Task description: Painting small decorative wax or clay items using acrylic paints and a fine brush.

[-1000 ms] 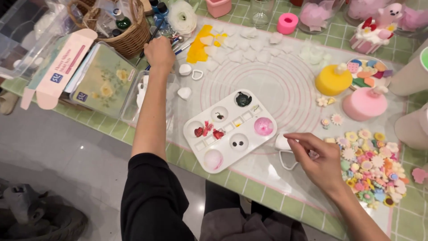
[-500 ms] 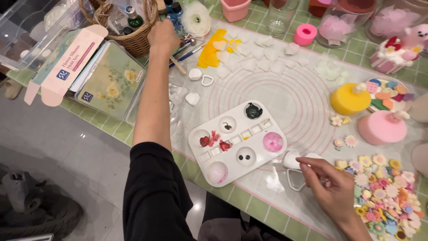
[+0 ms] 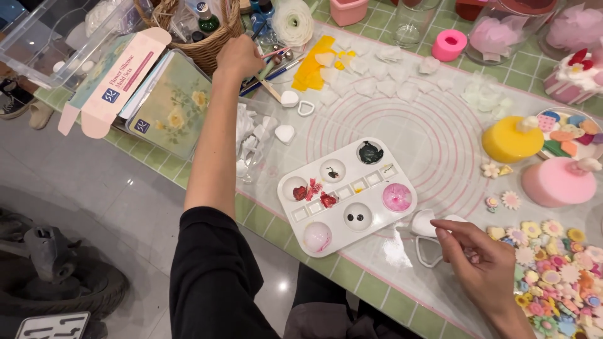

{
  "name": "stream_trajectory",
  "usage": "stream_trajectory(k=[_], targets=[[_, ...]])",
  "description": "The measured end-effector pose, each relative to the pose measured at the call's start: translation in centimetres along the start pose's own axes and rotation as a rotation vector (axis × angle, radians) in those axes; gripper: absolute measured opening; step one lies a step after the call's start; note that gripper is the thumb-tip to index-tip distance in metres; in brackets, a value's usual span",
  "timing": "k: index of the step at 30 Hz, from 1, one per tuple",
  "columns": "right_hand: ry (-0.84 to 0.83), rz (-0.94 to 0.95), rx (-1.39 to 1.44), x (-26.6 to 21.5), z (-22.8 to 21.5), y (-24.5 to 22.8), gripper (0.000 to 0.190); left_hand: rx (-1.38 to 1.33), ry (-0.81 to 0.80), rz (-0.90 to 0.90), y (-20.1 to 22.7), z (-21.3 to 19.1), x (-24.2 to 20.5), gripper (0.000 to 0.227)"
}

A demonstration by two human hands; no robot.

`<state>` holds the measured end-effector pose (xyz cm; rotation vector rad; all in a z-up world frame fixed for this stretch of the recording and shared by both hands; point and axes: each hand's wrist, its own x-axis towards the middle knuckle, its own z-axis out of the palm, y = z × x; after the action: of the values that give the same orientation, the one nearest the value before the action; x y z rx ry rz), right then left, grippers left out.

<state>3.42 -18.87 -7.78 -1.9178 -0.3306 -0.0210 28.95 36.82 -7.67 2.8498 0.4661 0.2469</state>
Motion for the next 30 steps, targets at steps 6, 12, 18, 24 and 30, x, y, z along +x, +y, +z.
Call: stream_trajectory(k=[6,12,18,24,30], targets=[[-0.012,-0.003,-0.035,0.0,0.1,0.1,0.021,-0.059,-0.088,0.031,1.1,-0.4,-1.9,0.023],[-0.014,0.004,-0.006,-0.1,-0.1,0.3,0.022,-0.195,0.048,0.058,-1.2,0.4,-0.9,0.020],[-0.013,0.018,-0.053,-0.1,0.0,-0.2,0.022,-0.377,0.024,0.059,-0.8,0.1,-1.6,0.024],[-0.025,0.001,-0.027,-0.2,0.1,0.5,0.022,-0.275,-0.020,0.101,3.4,1.6,-4.8,0.020],[-0.027,0.057,0.019,-0.2,0.1,0.7,0.023,-0.221,0.051,0.039,3.1,1.2,-4.3,0.013]])
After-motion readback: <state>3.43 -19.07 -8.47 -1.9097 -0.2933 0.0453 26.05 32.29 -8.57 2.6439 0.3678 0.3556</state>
